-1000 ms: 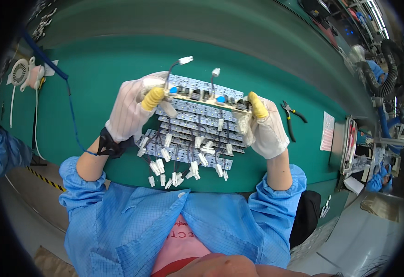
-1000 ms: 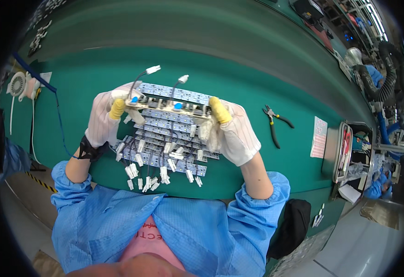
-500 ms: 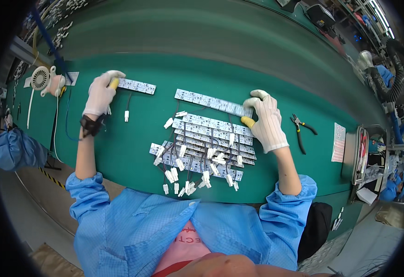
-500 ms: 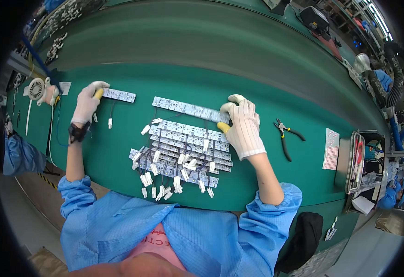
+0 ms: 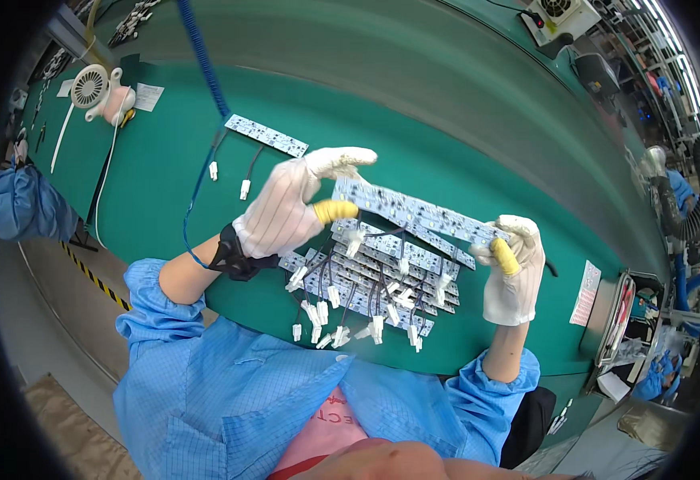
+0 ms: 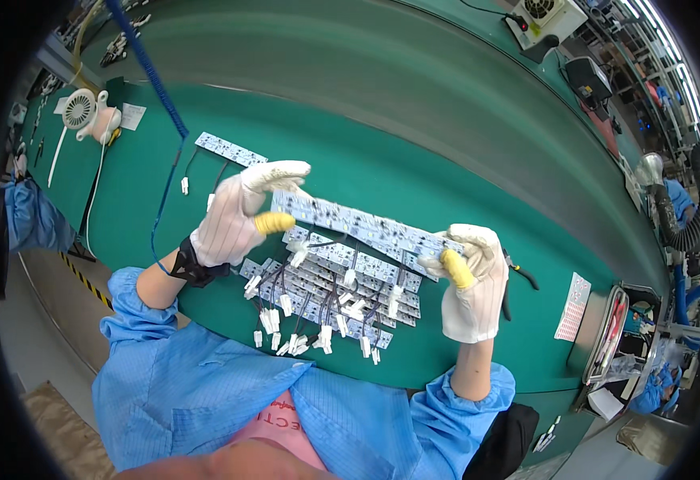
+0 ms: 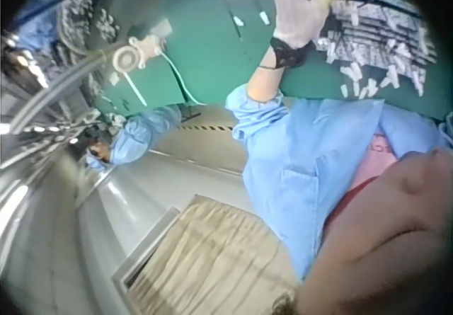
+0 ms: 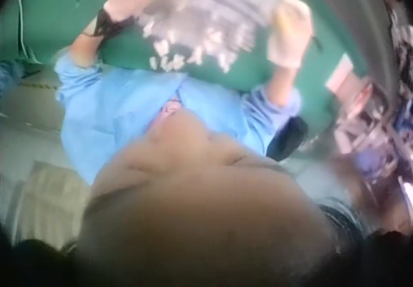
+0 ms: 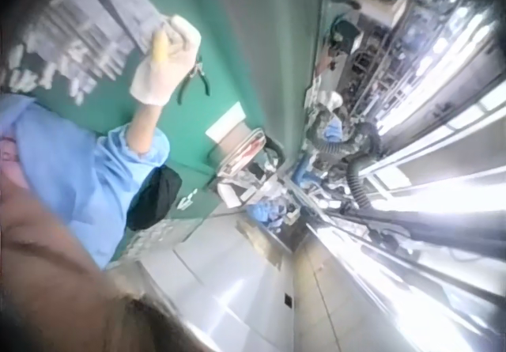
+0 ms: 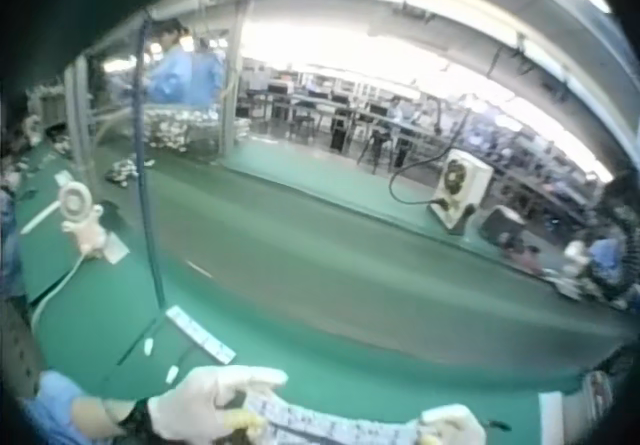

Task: Inspecting and sorting LED circuit board strips on an electronics assembly line.

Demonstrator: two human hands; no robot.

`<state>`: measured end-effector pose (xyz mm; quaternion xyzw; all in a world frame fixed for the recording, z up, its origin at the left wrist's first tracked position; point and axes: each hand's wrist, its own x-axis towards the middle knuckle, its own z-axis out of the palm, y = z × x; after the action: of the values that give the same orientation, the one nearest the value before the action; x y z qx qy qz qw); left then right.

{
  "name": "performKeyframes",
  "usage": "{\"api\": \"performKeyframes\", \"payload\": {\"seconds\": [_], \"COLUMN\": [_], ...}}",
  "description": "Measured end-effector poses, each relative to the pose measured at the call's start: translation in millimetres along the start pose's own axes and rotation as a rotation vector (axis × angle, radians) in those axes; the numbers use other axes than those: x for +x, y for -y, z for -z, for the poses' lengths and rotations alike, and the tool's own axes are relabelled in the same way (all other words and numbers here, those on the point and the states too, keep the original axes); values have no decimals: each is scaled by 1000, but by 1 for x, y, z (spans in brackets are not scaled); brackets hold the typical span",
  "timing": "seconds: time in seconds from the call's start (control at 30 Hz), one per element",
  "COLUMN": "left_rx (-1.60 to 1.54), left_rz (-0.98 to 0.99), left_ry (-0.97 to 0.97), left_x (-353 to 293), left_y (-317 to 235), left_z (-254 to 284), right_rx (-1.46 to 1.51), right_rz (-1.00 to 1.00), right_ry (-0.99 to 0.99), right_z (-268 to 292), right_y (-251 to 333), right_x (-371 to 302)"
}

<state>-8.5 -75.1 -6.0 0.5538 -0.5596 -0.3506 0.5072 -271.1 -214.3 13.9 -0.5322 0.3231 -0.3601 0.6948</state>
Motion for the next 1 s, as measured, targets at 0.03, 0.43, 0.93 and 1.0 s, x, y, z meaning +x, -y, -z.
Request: {"api": "performKeyframes", "payload": {"seconds": [0.03,0.43,0.93,1.0], "left_rx": [12,15,125,44], "left_rz": [-5,79,-31,-24], "left_ry": [-82,-45,-76,-73], "left_x": [-2,-9,-9,-8], "left_y": [2,-2,-1,-2], "left_z": [3,15,12,13], "right_rx": [-36,-113,-19,16], "right_rz": [-12,-47,-31,-13], "right_ry": [28,132,114,86], "right_z": [-4,6,2,0], "right_y": [-2,-1,12,11], "right_x": [2,4,-2,-5]}}
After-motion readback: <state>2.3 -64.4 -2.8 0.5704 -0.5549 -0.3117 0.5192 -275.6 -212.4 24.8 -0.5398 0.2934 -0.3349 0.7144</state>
